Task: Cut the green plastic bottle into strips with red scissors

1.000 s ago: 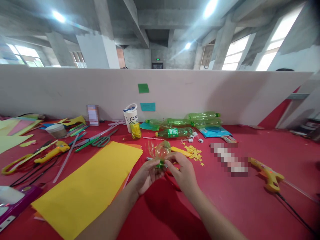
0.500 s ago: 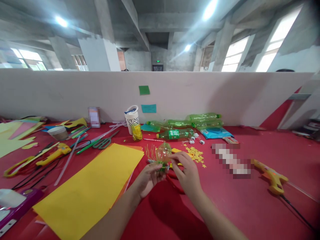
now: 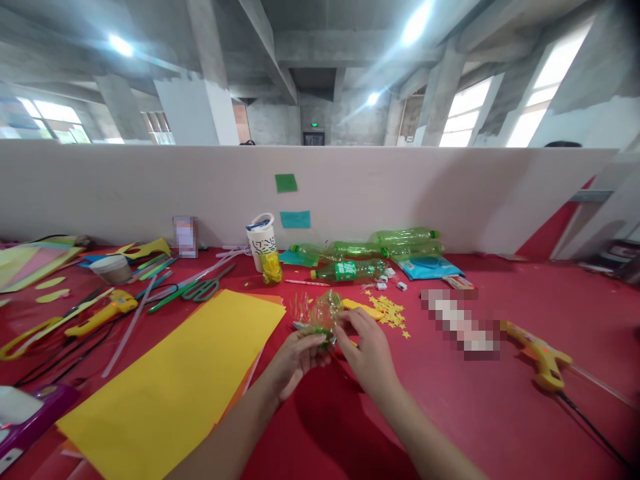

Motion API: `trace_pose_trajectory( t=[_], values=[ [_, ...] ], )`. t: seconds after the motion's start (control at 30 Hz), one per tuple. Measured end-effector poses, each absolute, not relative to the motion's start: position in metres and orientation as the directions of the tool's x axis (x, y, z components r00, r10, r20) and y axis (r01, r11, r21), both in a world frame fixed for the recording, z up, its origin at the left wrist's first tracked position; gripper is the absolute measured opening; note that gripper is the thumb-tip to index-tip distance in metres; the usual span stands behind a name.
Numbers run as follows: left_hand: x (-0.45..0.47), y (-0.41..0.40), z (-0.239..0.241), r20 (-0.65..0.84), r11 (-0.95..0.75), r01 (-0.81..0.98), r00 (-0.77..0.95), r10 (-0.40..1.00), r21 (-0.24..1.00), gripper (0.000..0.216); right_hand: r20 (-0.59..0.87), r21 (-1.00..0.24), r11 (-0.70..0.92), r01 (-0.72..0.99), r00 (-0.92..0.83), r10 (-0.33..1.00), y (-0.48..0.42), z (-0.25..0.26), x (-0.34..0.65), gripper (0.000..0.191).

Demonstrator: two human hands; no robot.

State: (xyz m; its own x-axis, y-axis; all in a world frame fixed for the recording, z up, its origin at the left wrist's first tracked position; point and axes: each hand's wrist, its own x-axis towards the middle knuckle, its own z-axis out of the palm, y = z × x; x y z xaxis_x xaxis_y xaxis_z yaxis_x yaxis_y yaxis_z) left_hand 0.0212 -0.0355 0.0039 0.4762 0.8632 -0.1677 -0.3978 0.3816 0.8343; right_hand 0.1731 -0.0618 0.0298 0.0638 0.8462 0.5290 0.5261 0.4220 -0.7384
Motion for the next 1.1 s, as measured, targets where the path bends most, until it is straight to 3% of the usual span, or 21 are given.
trace_pose_trajectory(
  t=[0.23,0.57,0.93,1.1],
  values=[
    [0.023,-0.035,0.003,-0.158,0.396,-0.387,0.519,0.840,0.833,0.013,0.451,-0.834,0.372,0.407,0.115,0.885,-0.060,0.028,0.171,0.002],
    [0.021,-0.035,-0.003,-0.206,0.464,-0.390,0.547,0.812,0.795,0.016,0.399,-0.874,0.335,0.351,0.128,0.908,-0.061,0.030,0.171,0.012],
    [0.031,-0.039,0.002,-0.182,0.348,-0.309,0.458,0.870,0.885,0.023,0.554,-0.652,0.348,0.673,0.111,0.825,-0.066,0.034,0.180,0.018],
    [0.032,-0.040,0.003,-0.153,0.282,-0.282,0.404,0.902,0.917,0.023,0.516,-0.676,0.286,0.679,0.159,0.842,-0.062,0.029,0.179,0.019]
  ],
)
